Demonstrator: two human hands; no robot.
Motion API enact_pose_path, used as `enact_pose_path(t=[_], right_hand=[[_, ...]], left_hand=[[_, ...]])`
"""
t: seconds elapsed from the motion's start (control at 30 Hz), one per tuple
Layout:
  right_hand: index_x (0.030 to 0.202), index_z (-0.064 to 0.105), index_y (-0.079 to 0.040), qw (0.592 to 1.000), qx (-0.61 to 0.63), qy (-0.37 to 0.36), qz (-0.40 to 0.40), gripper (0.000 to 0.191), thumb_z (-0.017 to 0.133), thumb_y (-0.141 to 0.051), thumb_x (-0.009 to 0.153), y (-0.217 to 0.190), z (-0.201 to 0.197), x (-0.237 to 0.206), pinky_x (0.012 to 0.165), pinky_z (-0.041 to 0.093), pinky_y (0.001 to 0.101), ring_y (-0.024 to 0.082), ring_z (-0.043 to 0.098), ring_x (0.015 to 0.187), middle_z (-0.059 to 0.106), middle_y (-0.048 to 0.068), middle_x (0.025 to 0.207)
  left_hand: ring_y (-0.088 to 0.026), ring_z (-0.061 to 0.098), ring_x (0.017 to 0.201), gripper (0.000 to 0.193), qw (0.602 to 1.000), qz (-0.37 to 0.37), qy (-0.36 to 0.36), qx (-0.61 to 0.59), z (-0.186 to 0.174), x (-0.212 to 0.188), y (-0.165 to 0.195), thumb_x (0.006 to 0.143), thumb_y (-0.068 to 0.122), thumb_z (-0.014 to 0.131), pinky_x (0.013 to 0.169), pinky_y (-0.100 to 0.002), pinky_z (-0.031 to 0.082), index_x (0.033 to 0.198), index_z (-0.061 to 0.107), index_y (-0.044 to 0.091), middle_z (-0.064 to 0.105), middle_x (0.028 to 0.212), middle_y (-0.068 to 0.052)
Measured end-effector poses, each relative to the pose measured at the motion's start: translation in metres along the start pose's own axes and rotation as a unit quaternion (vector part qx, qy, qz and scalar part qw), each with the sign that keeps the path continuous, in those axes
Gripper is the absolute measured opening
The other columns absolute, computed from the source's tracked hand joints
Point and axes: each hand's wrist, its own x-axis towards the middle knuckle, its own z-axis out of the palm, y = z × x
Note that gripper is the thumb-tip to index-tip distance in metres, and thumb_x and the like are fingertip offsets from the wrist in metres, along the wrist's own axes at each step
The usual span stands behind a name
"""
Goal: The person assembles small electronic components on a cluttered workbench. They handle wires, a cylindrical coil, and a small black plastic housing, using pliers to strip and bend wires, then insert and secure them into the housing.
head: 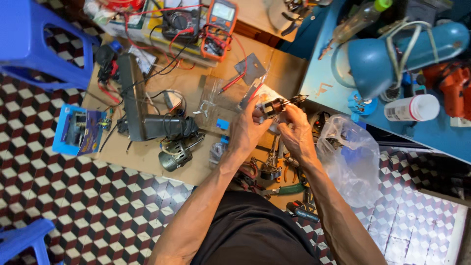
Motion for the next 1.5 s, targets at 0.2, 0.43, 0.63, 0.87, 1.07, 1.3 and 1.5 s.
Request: enact_pose_path(t=[0.2,0.43,0.63,0.87,1.07,1.3,1.5], right_hand=[[0.134,0.060,0.001,0.999,0.041,0.005,0.023,0.048,0.059,-0.009,0.087,0.014,-0.004,-0.006,0.104,0.048,0.0391,0.031,0.060,0.124,0.059,0.020,0.137],[0.135,0.059,0.004,0.978,-0.116,0.169,-0.039,0.049,0.065,-0.008,0.087,0.053,-0.045,0.018,0.108,0.046,0.0455,0.038,0.058,0.124,0.062,0.021,0.134],[0.123,0.064,0.003,0.929,-0.278,0.160,-0.184,0.044,0.073,-0.006,0.081,0.082,-0.062,0.022,0.098,0.047,0.0453,0.037,0.059,0.115,0.062,0.019,0.125],[0.097,0.067,-0.004,0.891,-0.308,0.223,-0.247,0.013,0.072,-0.004,0.085,0.090,-0.074,0.007,0.085,0.051,0.0391,0.029,0.064,0.092,0.069,0.009,0.100],[0.104,0.071,0.000,0.966,0.117,0.218,0.069,0.018,0.066,-0.015,0.095,0.065,-0.067,-0.069,0.069,0.052,0.0304,0.021,0.070,0.078,0.071,0.010,0.094],[0.101,0.077,-0.001,0.904,0.351,0.032,0.244,0.027,0.062,-0.024,0.097,0.086,-0.072,-0.157,0.070,0.056,0.0227,0.008,0.070,0.074,0.077,0.002,0.085],[0.107,0.078,-0.007,0.930,0.030,0.204,0.304,0.026,0.060,-0.023,0.098,0.189,-0.117,-0.132,0.076,0.054,0.0427,0.031,0.069,0.082,0.077,0.014,0.095]], left_hand=[[-0.016,0.070,0.072,0.066,0.997,0.040,-0.027,0.054,0.003,0.003,0.007,0.079,0.017,0.084,0.068,-0.034,0.058,0.140,0.061,0.016,0.071,0.085,-0.004],[-0.014,0.069,0.076,0.076,0.999,-0.013,-0.017,-0.025,-0.006,-0.014,0.018,0.080,0.018,0.084,0.068,-0.031,0.059,0.148,0.050,0.015,0.070,0.095,-0.006],[-0.014,0.071,0.080,0.071,0.999,-0.028,-0.033,-0.005,-0.018,-0.070,0.032,0.086,0.019,0.078,0.067,-0.031,0.062,0.149,0.046,0.011,0.071,0.106,-0.009],[-0.013,0.073,0.080,0.063,0.991,-0.043,-0.127,-0.013,0.036,-0.101,0.041,0.091,0.022,0.072,0.069,-0.028,0.062,0.149,0.050,0.010,0.077,0.100,-0.009],[-0.009,0.071,0.088,0.053,0.942,-0.226,-0.142,-0.204,0.091,-0.094,0.036,0.096,0.027,0.065,0.066,-0.025,0.052,0.143,0.056,0.006,0.074,0.109,0.003],[-0.010,0.069,0.086,0.036,0.902,-0.283,-0.140,-0.296,0.127,-0.122,0.021,0.095,0.025,0.070,0.077,-0.024,0.056,0.120,0.071,-0.001,0.076,0.100,-0.004],[-0.011,0.069,0.081,0.032,0.910,-0.287,-0.101,-0.281,0.128,-0.133,0.021,0.096,0.026,0.069,0.072,-0.024,0.057,0.115,0.070,0.000,0.073,0.093,-0.006]])
